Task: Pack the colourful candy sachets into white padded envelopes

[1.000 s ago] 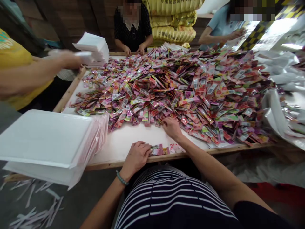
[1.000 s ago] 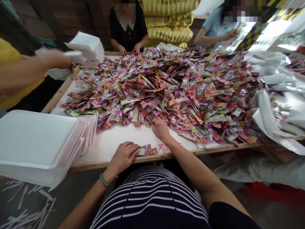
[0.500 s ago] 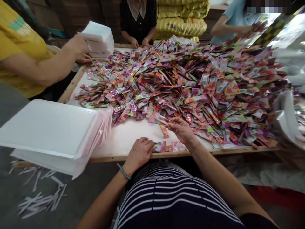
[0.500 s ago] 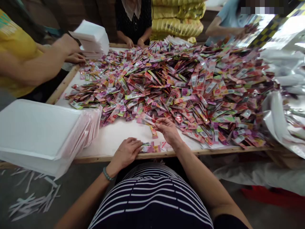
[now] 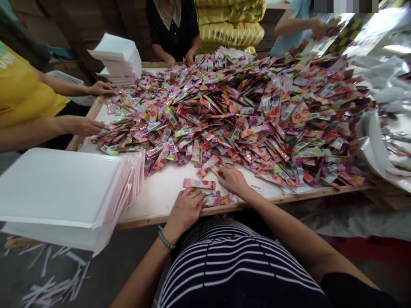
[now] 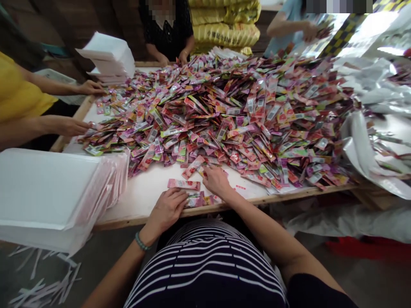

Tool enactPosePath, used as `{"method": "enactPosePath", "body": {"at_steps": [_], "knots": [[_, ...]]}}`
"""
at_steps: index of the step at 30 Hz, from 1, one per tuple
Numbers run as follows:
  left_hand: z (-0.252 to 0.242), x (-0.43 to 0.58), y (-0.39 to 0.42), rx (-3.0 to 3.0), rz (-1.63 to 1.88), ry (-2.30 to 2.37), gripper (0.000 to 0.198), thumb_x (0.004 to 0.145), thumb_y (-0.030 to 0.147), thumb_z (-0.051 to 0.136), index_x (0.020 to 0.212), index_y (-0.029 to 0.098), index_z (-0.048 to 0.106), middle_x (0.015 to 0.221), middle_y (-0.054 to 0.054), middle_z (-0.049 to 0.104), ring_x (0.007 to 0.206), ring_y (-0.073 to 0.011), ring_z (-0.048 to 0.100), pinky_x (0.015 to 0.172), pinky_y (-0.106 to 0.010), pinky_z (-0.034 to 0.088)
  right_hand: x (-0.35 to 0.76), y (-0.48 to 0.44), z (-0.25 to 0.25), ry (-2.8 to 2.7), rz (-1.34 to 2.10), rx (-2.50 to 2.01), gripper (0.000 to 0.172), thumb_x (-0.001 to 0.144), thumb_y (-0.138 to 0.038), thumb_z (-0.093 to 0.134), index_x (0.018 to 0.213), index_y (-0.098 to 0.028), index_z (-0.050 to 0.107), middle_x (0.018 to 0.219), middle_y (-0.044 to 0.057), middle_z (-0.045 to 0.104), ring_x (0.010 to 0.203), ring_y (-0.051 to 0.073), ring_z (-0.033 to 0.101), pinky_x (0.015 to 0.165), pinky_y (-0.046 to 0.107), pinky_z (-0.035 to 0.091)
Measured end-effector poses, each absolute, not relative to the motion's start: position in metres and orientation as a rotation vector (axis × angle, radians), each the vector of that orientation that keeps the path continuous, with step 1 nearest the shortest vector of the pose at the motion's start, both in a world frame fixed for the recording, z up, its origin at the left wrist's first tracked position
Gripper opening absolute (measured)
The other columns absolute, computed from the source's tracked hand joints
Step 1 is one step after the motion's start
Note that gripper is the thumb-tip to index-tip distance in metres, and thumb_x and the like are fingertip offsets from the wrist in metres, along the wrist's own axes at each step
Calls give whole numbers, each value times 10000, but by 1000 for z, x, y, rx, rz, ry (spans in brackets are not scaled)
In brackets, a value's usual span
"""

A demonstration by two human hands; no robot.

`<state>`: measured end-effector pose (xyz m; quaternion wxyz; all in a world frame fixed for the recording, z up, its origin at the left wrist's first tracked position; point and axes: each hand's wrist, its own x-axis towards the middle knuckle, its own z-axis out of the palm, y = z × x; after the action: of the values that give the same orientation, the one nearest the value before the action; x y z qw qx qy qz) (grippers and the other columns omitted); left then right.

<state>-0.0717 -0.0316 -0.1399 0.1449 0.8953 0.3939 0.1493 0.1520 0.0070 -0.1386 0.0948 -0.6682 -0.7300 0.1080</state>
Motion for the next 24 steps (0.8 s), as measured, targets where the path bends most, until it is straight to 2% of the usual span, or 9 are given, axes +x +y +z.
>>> {"method": "enactPosePath", "body": {"at_steps": [3,7,9,12,15,19,21,24], "knots": [[-134,-71,-28,2566,511,1233,267,932,272,491,1131,202,654,1207,-103,652,1164,-268,527,973,-458,453,158,3,-133,-2284,293,-2086,236,829,-138,501,963,-155,694,973,120,694,905,233,638,738,294,435],[-131,-69,-14,2516,468,1455,381,908,270,511,1277,193,570,1400,-144,516,1308,-327,416,1041,-527,382,176,-12,-121,-2276,172,-2268,213,814,-100,483,862,-137,687,901,155,691,853,260,644,699,314,418],[-135,-70,-5,2506,327,1443,344,894,223,514,1228,217,598,1348,-122,562,1281,-323,442,1008,-511,407,186,-19,-112,-2196,131,-2367,218,807,-75,475,845,-130,682,871,173,681,841,272,640,700,327,411],[-143,-73,4,2504,206,1346,267,887,161,492,1088,232,653,1166,-83,648,1115,-260,539,927,-417,464,196,-24,-97,-2054,33,-2406,221,811,-67,469,849,-124,680,875,184,665,861,278,618,731,340,399],[-144,-74,5,2518,203,1321,257,882,133,471,1015,217,674,1094,-84,652,1031,-238,553,905,-386,474,186,-20,-92,-2021,-20,-2214,242,868,-131,453,948,-133,681,932,155,658,879,258,589,752,332,390],[-136,-71,-1,2570,313,1395,257,862,134,486,1022,189,680,1261,-148,563,1116,-284,526,934,-432,464,149,-2,-110,-2393,224,-1721,269,893,-108,444,900,-163,707,889,98,670,838,202,572,733,289,381],[-134,-71,-5,2588,437,1439,286,846,131,495,1084,166,650,1372,-177,482,1217,-318,475,995,-477,421,137,7,-122,-2563,389,-1454,245,886,-101,481,872,-174,714,873,76,678,822,182,573,736,271,387],[-136,-72,-8,2555,492,1389,451,812,111,504,1260,146,533,1469,-176,412,1341,-317,386,1077,-507,346,138,17,-135,-2541,356,-1411,225,891,-122,513,997,-172,705,986,90,688,908,195,579,803,280,401]]}}
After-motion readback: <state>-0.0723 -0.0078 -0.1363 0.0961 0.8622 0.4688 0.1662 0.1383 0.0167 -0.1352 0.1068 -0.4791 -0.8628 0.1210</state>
